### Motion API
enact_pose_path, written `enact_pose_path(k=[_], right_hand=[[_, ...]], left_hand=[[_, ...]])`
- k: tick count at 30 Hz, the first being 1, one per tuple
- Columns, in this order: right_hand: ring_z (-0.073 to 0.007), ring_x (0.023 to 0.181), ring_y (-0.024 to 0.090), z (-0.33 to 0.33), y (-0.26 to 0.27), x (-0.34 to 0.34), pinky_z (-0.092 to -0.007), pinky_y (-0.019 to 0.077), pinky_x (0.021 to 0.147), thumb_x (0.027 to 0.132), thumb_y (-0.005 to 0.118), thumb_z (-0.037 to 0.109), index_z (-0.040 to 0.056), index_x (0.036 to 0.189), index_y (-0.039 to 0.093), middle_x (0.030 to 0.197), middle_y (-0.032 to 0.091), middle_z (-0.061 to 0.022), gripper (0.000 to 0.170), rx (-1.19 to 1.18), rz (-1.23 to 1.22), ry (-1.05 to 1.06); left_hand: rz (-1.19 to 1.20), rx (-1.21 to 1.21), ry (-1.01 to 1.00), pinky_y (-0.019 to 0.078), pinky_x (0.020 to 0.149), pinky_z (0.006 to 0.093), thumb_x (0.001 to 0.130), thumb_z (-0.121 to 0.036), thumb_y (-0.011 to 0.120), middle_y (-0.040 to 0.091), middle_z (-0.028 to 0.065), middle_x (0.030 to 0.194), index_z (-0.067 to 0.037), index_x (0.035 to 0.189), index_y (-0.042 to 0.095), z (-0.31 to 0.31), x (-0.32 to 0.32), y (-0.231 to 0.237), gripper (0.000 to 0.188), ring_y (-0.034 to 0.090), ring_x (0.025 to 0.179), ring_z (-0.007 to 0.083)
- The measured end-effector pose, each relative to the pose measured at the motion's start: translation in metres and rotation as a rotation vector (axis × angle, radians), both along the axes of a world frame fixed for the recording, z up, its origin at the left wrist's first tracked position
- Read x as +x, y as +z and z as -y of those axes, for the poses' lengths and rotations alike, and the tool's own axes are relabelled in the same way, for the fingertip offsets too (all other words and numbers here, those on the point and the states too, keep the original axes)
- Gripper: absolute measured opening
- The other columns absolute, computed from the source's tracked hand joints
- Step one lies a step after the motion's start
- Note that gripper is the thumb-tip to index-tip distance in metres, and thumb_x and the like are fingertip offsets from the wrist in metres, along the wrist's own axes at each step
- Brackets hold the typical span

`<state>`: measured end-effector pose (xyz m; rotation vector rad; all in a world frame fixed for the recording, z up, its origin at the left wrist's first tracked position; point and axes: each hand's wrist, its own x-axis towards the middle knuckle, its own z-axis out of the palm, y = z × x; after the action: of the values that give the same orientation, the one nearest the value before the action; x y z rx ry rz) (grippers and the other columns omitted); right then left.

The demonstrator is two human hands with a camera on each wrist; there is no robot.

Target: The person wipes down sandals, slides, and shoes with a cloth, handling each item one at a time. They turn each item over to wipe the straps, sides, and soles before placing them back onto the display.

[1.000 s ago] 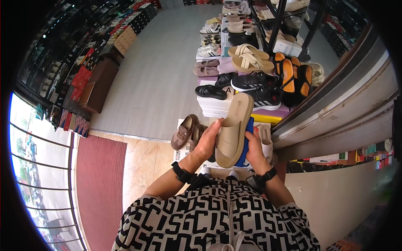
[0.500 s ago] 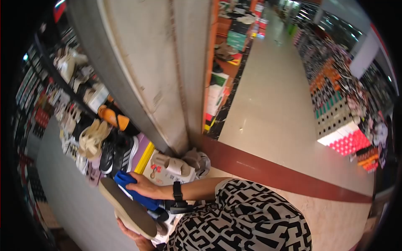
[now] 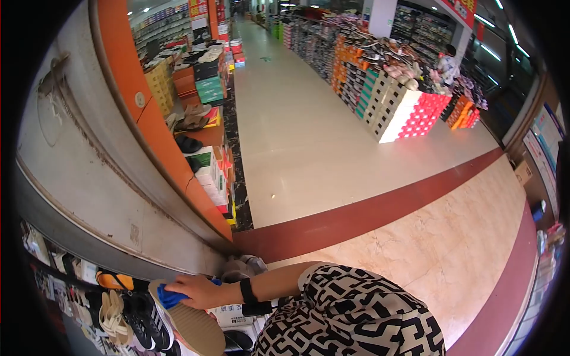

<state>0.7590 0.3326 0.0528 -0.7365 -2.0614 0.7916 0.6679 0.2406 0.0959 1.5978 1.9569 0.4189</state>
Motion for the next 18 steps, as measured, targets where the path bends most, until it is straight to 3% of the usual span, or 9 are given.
enact_pose_path(k=[6, 11, 13, 16, 17, 18], right_hand=[[-0.032, 0.092, 0.055, 0.039, 0.016, 0.026, -0.0426, 0.0484, 0.07, 0.069, 0.071, 0.014, 0.0147, 0.122, 0.048, 0.099, 0.049, -0.0123, 0.058, 0.197, 0.001, 0.006], [-0.0328, 0.091, 0.054, 0.074, 0.029, 0.032, -0.0422, 0.0485, 0.07, 0.067, 0.069, 0.016, 0.0159, 0.121, 0.051, 0.1, 0.048, -0.0127, 0.057, 0.247, 0.067, 0.17], [-0.032, 0.092, 0.054, 0.086, 0.035, 0.032, -0.0407, 0.0487, 0.07, 0.065, 0.068, 0.017, 0.0174, 0.118, 0.054, 0.102, 0.05, -0.0117, 0.055, 0.349, 0.016, 0.285], [-0.0292, 0.088, 0.056, 0.094, 0.054, 0.043, -0.0379, 0.049, 0.071, 0.063, 0.07, 0.016, 0.0183, 0.115, 0.058, 0.102, 0.053, -0.0106, 0.053, 0.352, 0.004, 0.504], [-0.0285, 0.087, 0.057, 0.095, 0.061, 0.045, -0.0379, 0.0495, 0.072, 0.062, 0.07, 0.013, 0.0184, 0.114, 0.059, 0.102, 0.054, -0.0098, 0.053, 0.314, 0.032, 0.594], [-0.0292, 0.089, 0.057, 0.099, 0.06, 0.042, -0.0375, 0.0499, 0.073, 0.064, 0.069, 0.011, 0.0173, 0.112, 0.061, 0.103, 0.055, -0.01, 0.049, 0.237, 0.04, 0.686]], left_hand=[[0.683, -0.03, -0.162, 0.0307, 0.103, 0.0505, 0.088, -0.053, 0.048, 0.044, 0.008, 0.139, -0.017, 0.14, 0.039, -0.061, 0.051, -0.022, 0.064, 0.043, 0.125, 0.0241], [1.262, -0.092, -0.173, 0.0369, 0.099, 0.0523, 0.088, -0.055, 0.044, 0.049, 0.0103, 0.133, -0.013, 0.138, 0.041, -0.08, 0.073, -0.066, 0.066, 0.048, 0.121, 0.0288], [1.485, -0.079, -0.073, 0.0394, 0.097, 0.0531, 0.088, -0.056, 0.043, 0.051, 0.0113, 0.131, -0.011, 0.137, 0.041, -0.07, 0.064, -0.081, 0.067, 0.05, 0.119, 0.0307], [1.751, 0.149, 0.314, 0.0431, 0.095, 0.0542, 0.087, -0.058, 0.041, 0.054, 0.0127, 0.128, -0.009, 0.136, 0.042, 0.002, -0.014, -0.095, 0.069, 0.052, 0.116, 0.0335], [1.819, 0.286, 0.457, 0.0443, 0.094, 0.0546, 0.087, -0.058, 0.04, 0.055, 0.0131, 0.127, -0.008, 0.136, 0.043, 0.033, -0.039, -0.09, 0.07, 0.053, 0.115, 0.0345], [2.006, 0.195, 0.447, 0.0423, 0.096, 0.0555, 0.087, -0.059, 0.039, 0.054, 0.0138, 0.128, -0.008, 0.136, 0.043, 0.039, -0.031, -0.045, 0.071, 0.051, 0.119, 0.036]])
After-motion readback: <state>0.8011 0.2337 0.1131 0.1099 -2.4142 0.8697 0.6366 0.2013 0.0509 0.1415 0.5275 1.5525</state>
